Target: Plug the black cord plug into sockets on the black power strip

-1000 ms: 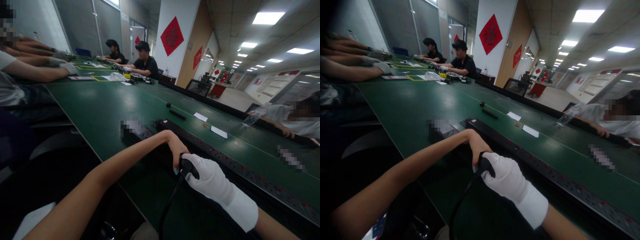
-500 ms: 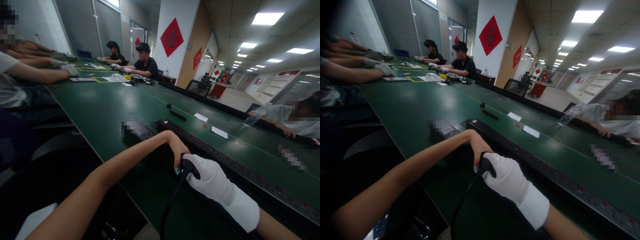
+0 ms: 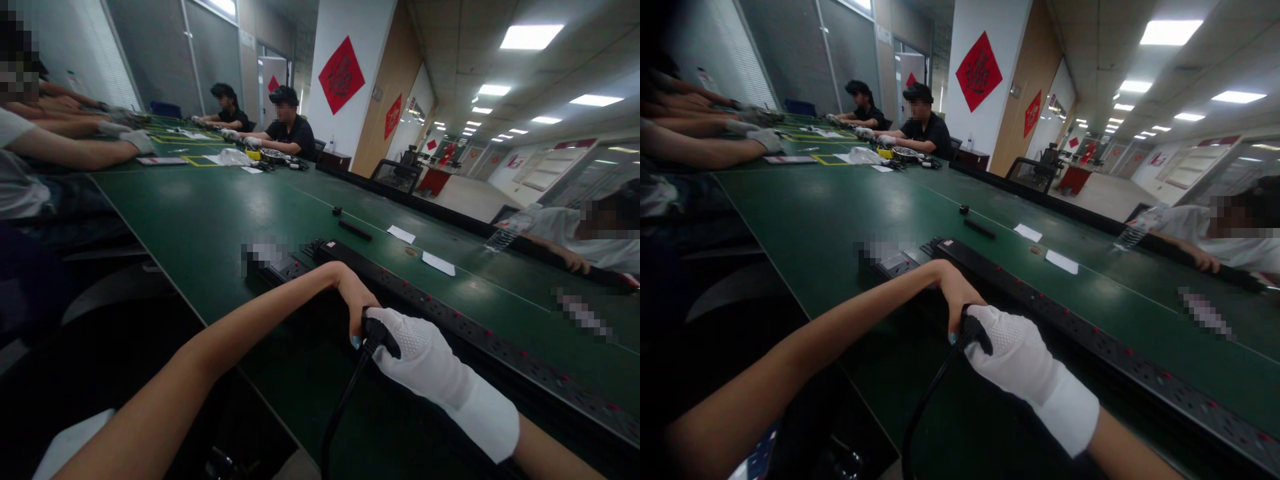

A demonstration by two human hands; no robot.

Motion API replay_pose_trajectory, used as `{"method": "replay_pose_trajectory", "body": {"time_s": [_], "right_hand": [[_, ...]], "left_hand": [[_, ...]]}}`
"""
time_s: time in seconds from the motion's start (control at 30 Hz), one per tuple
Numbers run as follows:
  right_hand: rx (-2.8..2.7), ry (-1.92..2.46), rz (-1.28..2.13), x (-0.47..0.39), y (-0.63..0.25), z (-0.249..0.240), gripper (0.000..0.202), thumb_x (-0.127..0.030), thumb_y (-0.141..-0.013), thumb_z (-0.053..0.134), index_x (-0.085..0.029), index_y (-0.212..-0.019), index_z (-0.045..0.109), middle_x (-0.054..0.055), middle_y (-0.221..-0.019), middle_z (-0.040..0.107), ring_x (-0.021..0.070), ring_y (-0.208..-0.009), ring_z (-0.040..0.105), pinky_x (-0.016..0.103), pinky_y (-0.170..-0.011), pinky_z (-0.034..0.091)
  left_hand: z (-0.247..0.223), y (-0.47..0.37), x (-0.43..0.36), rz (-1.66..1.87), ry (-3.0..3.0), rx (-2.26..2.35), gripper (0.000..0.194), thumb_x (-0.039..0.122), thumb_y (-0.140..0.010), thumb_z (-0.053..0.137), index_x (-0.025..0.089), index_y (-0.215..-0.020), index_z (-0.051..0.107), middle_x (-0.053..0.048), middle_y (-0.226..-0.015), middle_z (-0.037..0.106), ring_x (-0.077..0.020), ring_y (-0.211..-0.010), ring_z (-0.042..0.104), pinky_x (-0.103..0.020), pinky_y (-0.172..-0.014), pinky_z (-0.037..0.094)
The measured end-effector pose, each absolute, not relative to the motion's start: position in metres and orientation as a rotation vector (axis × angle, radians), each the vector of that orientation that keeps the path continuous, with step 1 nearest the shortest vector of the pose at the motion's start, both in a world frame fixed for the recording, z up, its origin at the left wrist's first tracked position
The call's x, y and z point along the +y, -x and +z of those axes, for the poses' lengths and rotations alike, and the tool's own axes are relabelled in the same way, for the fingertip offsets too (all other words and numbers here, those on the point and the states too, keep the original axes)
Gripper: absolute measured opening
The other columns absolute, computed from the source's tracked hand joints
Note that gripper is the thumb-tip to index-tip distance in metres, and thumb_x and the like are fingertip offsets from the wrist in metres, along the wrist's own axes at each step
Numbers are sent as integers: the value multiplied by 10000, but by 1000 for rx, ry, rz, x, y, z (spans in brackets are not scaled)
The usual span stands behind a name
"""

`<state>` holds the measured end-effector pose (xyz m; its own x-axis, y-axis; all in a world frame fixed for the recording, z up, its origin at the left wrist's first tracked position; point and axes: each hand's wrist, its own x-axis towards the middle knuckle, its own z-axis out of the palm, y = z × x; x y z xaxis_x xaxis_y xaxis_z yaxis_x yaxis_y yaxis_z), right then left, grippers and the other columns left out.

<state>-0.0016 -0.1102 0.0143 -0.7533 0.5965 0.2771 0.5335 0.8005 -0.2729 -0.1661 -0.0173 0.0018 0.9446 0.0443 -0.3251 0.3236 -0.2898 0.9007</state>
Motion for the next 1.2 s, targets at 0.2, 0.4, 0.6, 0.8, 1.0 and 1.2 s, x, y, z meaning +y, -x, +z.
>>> {"method": "replay_pose_trajectory", "body": {"time_s": [0.2, 0.4, 0.6, 0.8, 1.0, 1.2], "right_hand": [[-2630, 856, 255, -110, 0, 13, 327, -246, -761, 492, -197, -1082, 527, 30, -921, 636, 148, -829, 598, 285, -763, 464], [-2628, 860, 282, -111, 0, 15, 294, -247, -765, 494, -203, -1052, 538, 22, -909, 635, 141, -823, 594, 276, -756, 465], [-2612, 836, 262, -110, 0, 12, 299, -234, -761, 485, -209, -1055, 533, 14, -900, 635, 137, -808, 597, 272, -746, 462], [-2646, 859, 266, -110, 0, 12, 310, -239, -764, 484, -203, -1068, 531, 26, -922, 635, 150, -837, 596, 285, -765, 461], [-2627, 853, 287, -110, 0, 13, 321, -235, -764, 484, -211, -1080, 530, 22, -911, 636, 147, -817, 597, 287, -753, 465], [-2605, 904, 239, -112, 3, 11, 312, -280, -768, 502, -218, -1073, 531, 24, -899, 641, 152, -802, 602, 301, -743, 467]], "left_hand": [[4, 168, -17, -274, -1867, 318, 534, 186, -430, 758, 117, -936, 601, -5, -922, 642, -255, -998, 543, -342, -889, 415], [9, 170, -19, -284, -1889, 329, 562, 167, -445, 755, 112, -978, 587, -17, -927, 646, -251, -991, 549, -332, -863, 433], [5, 169, -18, -300, -1871, 316, 561, 171, -435, 760, 106, -961, 576, -14, -885, 652, -242, -920, 580, -326, -802, 467], [4, 168, -19, -293, -1842, 308, 522, 166, -417, 754, 103, -906, 582, -5, -815, 649, -240, -846, 600, -348, -781, 475], [3, 167, -19, -297, -1846, 271, 502, 182, -445, 749, 108, -915, 589, -9, -889, 637, -242, -932, 568, -343, -866, 425], [4, 166, -18, -304, -1861, 249, 455, 201, -436, 754, 107, -856, 608, -10, -881, 637, -246, -938, 561, -340, -878, 412]]}}
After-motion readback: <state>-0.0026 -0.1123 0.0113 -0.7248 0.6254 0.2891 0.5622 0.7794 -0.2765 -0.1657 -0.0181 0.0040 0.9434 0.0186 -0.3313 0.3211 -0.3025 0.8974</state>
